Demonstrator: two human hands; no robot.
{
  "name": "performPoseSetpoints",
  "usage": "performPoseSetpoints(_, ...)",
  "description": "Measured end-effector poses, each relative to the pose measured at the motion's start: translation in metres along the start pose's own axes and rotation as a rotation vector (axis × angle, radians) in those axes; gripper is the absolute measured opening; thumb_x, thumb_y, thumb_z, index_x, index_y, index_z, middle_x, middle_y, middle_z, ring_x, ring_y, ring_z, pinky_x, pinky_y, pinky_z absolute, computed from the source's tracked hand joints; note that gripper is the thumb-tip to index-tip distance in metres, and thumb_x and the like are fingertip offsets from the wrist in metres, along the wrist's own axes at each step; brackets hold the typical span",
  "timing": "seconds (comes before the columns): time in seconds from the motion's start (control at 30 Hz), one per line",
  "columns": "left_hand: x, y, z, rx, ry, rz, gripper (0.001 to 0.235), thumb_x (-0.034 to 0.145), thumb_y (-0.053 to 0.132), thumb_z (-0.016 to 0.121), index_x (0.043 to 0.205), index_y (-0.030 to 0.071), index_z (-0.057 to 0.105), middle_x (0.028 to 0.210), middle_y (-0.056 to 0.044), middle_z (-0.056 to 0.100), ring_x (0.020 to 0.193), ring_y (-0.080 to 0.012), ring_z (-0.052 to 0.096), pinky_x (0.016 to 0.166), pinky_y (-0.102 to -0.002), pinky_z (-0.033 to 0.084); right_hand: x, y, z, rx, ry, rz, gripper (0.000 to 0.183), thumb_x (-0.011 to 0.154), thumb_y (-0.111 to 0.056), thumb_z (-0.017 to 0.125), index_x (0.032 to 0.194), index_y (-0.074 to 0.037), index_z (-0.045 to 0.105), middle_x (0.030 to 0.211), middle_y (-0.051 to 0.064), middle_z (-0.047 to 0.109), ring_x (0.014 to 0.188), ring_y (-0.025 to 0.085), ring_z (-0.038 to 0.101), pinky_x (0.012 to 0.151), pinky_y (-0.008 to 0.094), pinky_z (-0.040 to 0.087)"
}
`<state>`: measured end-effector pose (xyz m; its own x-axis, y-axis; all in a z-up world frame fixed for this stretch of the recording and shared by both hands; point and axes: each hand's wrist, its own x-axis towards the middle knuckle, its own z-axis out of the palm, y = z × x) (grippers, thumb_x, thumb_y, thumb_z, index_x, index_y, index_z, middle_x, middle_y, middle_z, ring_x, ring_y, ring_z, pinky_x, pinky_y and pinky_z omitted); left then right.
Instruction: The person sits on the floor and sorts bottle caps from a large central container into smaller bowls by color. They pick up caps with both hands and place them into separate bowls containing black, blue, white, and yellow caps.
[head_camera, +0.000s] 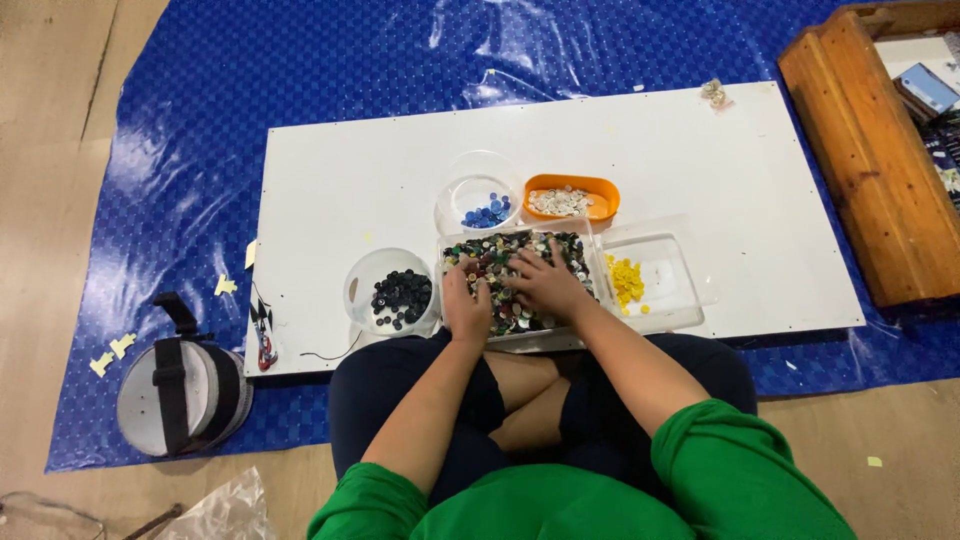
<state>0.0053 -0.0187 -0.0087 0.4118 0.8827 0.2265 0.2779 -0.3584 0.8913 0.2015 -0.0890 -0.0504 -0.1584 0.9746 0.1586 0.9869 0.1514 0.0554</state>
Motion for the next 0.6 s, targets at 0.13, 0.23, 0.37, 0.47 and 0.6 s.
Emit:
performPoseSetpoints(0.13,0.006,0.026,-0.008,0.170,-0.226,-0.276,0.037,0.104,0.014,0.055,0.140,0.009,0.045,0.145,-0.015,0.042,0.147,-0.0374,0.032,0.117,-0.057,0.036,-0.001,0.013,-0.002,0.186,-0.123,0.187,0.040,0.090,-0.051,0.068,0.129,-0.050,0.057,0.155,-0.018,0.043,0.149,0.018,0.036,0.118,0.074,0.023)
performPoseSetpoints(0.23,-0.002,0.059,-0.014,0.550,-0.419,-0.200,0.041,0.109,0.038,0.047,0.142,0.014,0.049,0.159,-0.012,0.034,0.154,-0.0350,0.021,0.119,-0.068,0.021,0.002,0.023,-0.036,0.567,-0.076,0.304,0.030,0.101,-0.033,0.059,0.128,-0.024,0.069,0.142,0.003,0.064,0.139,0.026,0.053,0.119,0.056,0.036)
performPoseSetpoints(0.37,-0.012,0.069,-0.015,0.642,-0.556,-0.203,0.059,0.107,0.050,0.042,0.150,0.010,0.044,0.166,-0.020,0.023,0.158,-0.0409,0.008,0.113,-0.077,0.021,-0.012,0.052,-0.055,0.666,-0.265,0.623,0.038,0.101,-0.040,0.056,0.134,-0.025,0.067,0.130,0.006,0.071,0.127,0.028,0.062,0.110,0.048,0.047)
performPoseSetpoints(0.47,-0.019,0.065,-0.008,0.682,-0.602,-0.203,0.064,0.105,0.056,0.043,0.153,0.013,0.042,0.167,-0.022,0.019,0.157,-0.0445,0.004,0.106,-0.081,0.028,-0.028,0.076,-0.024,0.584,-0.495,0.802,0.051,0.095,-0.055,0.057,0.138,-0.029,0.064,0.127,0.007,0.072,0.123,0.031,0.065,0.104,0.048,0.051)
performPoseSetpoints(0.6,-0.026,0.056,-0.003,0.728,-0.575,-0.159,0.063,0.104,0.055,0.049,0.151,0.013,0.044,0.162,-0.025,0.026,0.155,-0.0487,0.011,0.101,-0.085,0.029,-0.027,0.081,0.002,0.582,-0.835,0.721,0.088,0.084,-0.072,0.053,0.155,-0.019,0.046,0.146,0.023,0.058,0.131,0.041,0.059,0.114,0.048,0.046)
